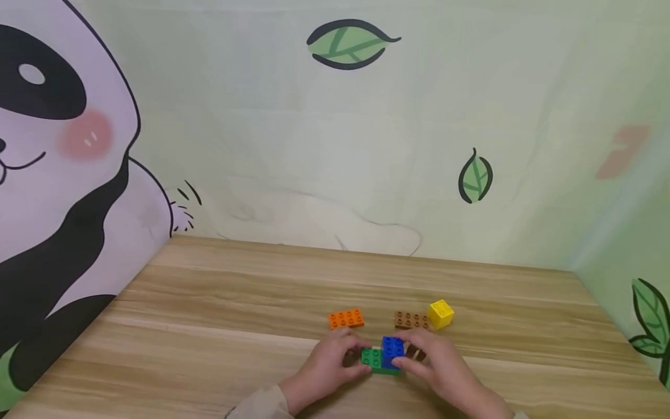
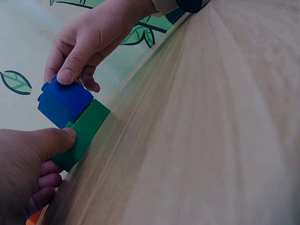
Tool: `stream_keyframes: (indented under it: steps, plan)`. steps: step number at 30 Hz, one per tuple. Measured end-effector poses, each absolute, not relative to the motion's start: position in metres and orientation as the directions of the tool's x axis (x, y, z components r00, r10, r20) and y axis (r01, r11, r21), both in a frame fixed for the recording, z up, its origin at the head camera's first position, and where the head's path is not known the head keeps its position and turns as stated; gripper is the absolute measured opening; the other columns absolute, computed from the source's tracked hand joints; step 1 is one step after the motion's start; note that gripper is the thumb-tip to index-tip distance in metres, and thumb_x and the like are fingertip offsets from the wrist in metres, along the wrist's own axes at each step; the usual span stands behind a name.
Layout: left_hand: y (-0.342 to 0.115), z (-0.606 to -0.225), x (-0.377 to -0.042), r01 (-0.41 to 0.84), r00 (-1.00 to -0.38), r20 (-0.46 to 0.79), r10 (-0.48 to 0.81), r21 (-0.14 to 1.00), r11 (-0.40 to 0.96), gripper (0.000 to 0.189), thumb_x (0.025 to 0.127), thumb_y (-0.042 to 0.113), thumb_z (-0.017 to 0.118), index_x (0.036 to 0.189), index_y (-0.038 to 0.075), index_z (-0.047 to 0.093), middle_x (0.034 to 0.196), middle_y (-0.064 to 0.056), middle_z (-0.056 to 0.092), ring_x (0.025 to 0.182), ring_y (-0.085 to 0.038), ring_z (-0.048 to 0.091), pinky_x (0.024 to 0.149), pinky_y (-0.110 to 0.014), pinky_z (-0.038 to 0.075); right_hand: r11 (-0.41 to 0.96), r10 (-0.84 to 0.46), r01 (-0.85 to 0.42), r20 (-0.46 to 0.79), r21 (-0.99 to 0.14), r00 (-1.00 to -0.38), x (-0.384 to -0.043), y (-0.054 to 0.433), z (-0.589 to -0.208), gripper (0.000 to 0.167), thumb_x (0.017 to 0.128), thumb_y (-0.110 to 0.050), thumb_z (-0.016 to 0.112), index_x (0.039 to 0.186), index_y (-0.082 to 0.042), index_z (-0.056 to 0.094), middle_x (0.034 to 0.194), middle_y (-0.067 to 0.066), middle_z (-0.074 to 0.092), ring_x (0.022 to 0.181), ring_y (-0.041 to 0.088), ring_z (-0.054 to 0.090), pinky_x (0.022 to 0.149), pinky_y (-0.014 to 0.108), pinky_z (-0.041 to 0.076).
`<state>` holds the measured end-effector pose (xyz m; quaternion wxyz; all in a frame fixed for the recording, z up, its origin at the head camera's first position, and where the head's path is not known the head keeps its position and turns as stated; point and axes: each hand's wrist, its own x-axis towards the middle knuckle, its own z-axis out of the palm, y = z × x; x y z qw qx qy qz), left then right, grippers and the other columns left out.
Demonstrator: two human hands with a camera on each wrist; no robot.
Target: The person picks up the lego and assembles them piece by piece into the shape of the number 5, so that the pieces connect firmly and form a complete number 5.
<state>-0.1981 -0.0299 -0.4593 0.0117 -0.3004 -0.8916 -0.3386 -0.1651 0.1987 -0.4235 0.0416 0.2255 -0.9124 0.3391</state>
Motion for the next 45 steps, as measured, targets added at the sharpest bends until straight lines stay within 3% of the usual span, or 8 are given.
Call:
stream_keyframes:
  steps: [16,36,45]
  plan:
    - [-0.029,-0.452,-0.205,0.559,-0.812,0.250,0.527,0.595,0.578,0.030,0.081,0.028,0.077,0.107,0.016,0.070,0.100,0.005,0.065,0.090,-0.006,0.054,0.081,-0.022,0.047,0.700,-0.361,-0.470,0.301,-0.538,-0.882,-0.169,0.197,-0.420,0.038,0.086,-0.033,0.070,0.115,-0.009,0.067,0.105,0.004,0.070,0.067,-0.006,0.045,0.059,0.016,0.045]
    - [-0.024,-0.455,-0.198,0.551,-0.814,0.240,0.529,0.609,0.571,0.032,0.080,0.028,0.078,0.108,0.017,0.069,0.101,0.006,0.065,0.091,-0.006,0.054,0.081,-0.022,0.047,0.631,-0.330,-0.417,0.260,-0.654,-0.907,-0.170,0.206,-0.440,0.037,0.085,-0.031,0.071,0.116,-0.012,0.064,0.090,-0.004,0.063,0.066,-0.005,0.049,0.058,0.018,0.048]
    - [-0.030,-0.462,-0.198,0.570,-0.804,0.261,0.535,0.599,0.563,0.033,0.080,0.027,0.077,0.110,0.016,0.068,0.102,0.005,0.065,0.092,-0.006,0.053,0.080,-0.022,0.046,0.584,-0.309,-0.445,0.321,-0.679,-0.895,-0.169,0.201,-0.448,0.036,0.085,-0.026,0.073,0.114,-0.009,0.063,0.086,-0.002,0.063,0.067,-0.005,0.049,0.058,0.018,0.048]
